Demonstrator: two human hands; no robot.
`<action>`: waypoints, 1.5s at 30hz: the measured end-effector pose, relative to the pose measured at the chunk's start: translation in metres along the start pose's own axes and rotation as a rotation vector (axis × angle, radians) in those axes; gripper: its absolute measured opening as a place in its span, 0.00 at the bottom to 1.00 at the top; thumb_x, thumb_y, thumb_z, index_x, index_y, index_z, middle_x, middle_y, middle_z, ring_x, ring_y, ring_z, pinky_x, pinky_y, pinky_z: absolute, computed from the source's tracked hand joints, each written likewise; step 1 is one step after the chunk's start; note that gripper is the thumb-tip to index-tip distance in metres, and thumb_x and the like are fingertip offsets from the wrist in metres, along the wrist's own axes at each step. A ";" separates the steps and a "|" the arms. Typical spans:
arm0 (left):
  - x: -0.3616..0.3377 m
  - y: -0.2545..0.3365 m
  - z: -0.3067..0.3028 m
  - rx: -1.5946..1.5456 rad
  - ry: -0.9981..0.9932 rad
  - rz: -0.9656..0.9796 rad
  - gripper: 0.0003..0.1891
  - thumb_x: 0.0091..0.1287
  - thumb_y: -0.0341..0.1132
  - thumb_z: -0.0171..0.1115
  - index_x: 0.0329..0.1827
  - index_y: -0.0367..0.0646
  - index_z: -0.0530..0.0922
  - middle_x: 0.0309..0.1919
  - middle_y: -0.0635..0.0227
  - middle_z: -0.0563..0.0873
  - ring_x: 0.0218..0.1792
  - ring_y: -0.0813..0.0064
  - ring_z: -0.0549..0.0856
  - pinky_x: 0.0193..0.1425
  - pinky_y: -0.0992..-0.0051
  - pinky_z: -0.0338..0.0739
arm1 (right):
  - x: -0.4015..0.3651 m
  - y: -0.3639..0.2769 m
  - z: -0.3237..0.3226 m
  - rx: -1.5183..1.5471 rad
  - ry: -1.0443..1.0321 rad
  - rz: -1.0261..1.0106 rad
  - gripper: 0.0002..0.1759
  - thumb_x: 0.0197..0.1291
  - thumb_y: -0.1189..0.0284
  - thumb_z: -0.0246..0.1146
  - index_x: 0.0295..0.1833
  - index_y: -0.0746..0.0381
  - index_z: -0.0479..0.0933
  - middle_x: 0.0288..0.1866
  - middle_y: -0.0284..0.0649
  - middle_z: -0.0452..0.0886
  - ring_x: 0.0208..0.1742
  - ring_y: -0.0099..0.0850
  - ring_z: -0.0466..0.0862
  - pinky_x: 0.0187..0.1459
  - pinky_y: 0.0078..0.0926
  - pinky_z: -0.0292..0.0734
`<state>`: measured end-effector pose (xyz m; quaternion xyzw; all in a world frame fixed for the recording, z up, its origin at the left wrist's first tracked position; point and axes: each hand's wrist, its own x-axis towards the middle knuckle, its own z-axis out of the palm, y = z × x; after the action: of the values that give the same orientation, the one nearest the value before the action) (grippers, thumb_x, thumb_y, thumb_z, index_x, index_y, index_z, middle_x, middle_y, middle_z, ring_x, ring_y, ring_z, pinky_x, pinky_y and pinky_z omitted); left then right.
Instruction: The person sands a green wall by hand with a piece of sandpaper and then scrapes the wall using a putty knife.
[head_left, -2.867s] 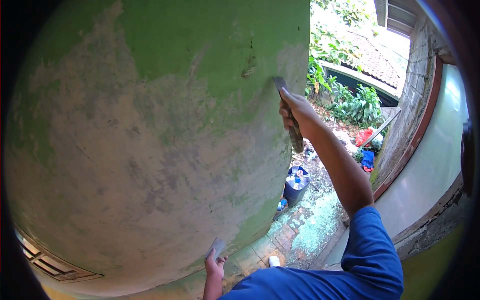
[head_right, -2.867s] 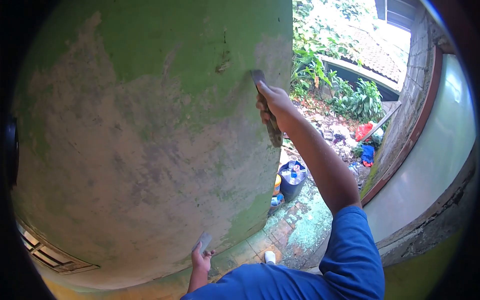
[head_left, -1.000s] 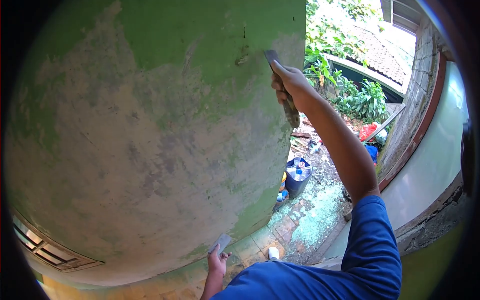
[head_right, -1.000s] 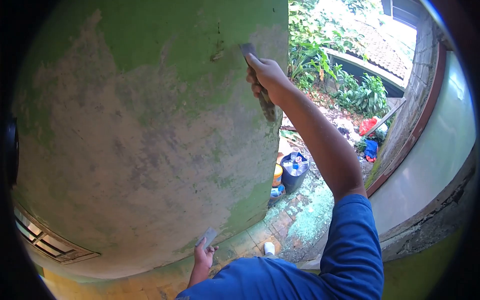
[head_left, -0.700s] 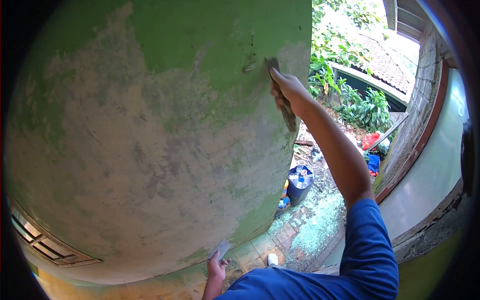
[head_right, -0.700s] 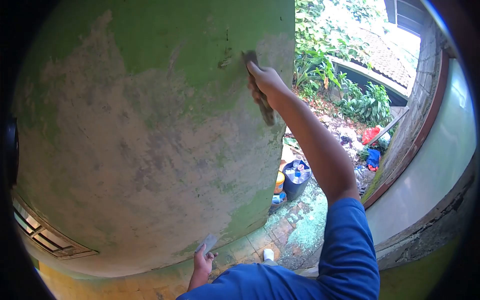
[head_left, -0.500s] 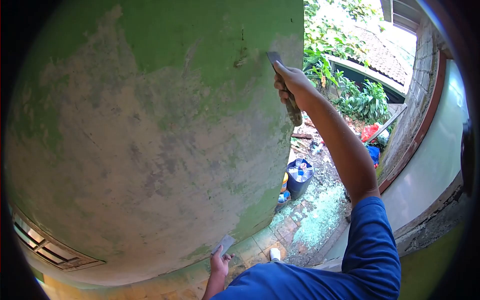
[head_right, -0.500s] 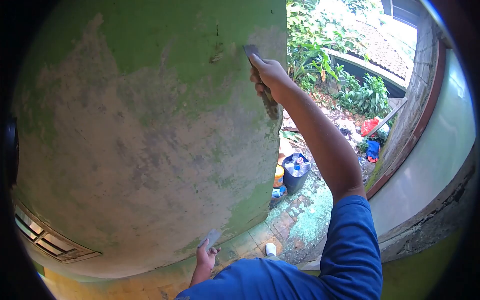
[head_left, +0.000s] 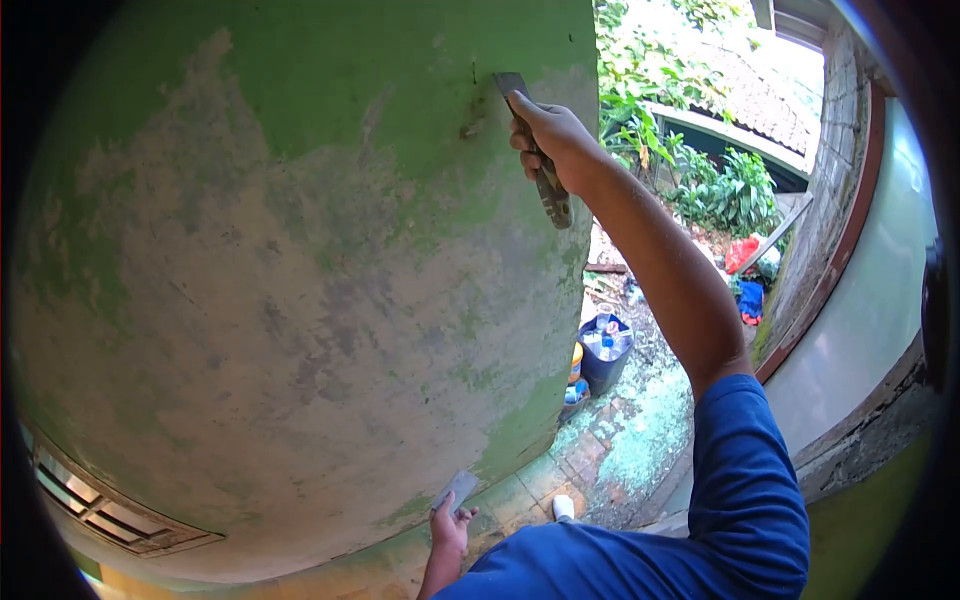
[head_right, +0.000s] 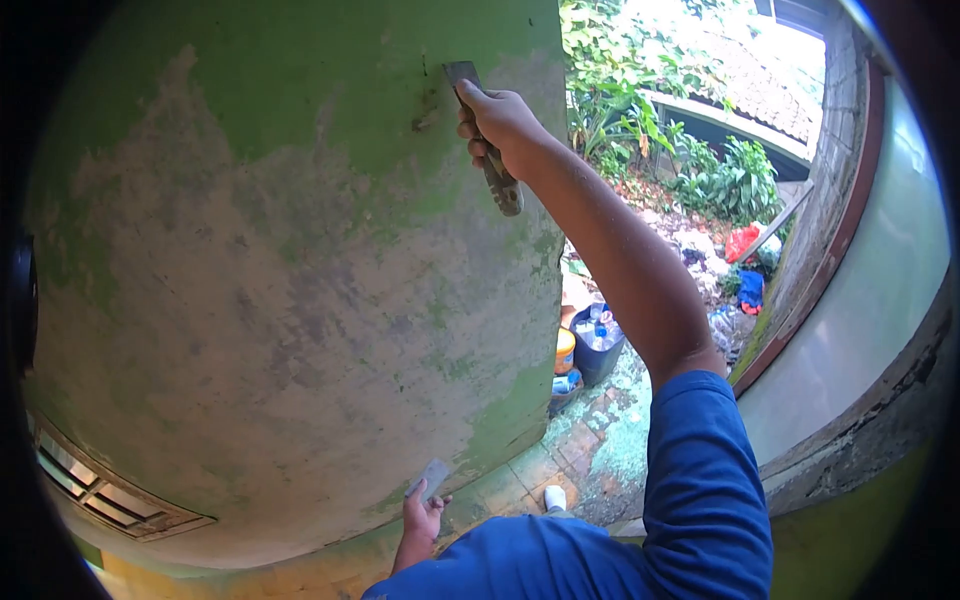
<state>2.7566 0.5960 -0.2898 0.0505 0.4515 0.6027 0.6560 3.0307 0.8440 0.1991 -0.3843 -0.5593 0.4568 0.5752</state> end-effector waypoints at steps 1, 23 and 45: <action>-0.003 0.001 0.005 0.013 -0.014 0.027 0.15 0.61 0.34 0.62 0.47 0.39 0.70 0.36 0.63 0.77 0.17 0.71 0.73 0.38 0.57 0.80 | -0.003 0.003 0.001 0.035 -0.012 -0.036 0.25 0.65 0.49 0.53 0.26 0.59 0.68 0.15 0.31 0.68 0.09 0.22 0.66 0.14 0.25 0.65; -0.017 0.001 0.025 0.156 -0.274 -0.227 0.17 0.64 0.33 0.62 0.55 0.42 0.73 0.48 0.66 0.80 0.46 0.69 0.81 0.45 0.65 0.78 | -0.314 0.359 0.051 -0.187 -0.769 0.831 0.13 0.66 0.62 0.54 0.41 0.61 0.71 0.24 0.32 0.71 0.19 0.20 0.71 0.20 0.21 0.68; 0.019 -0.020 0.059 -0.063 -0.094 -0.010 0.14 0.58 0.21 0.61 0.48 0.38 0.75 0.39 0.65 0.82 0.39 0.71 0.82 0.41 0.72 0.79 | -0.262 0.326 -0.017 -0.209 -0.982 0.746 0.37 0.58 0.68 0.61 0.71 0.61 0.54 0.39 0.44 0.77 0.26 0.29 0.80 0.26 0.26 0.76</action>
<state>2.8073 0.6347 -0.2773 0.0560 0.4012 0.6103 0.6808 3.0281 0.6887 -0.1894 -0.3530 -0.6284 0.6931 0.0121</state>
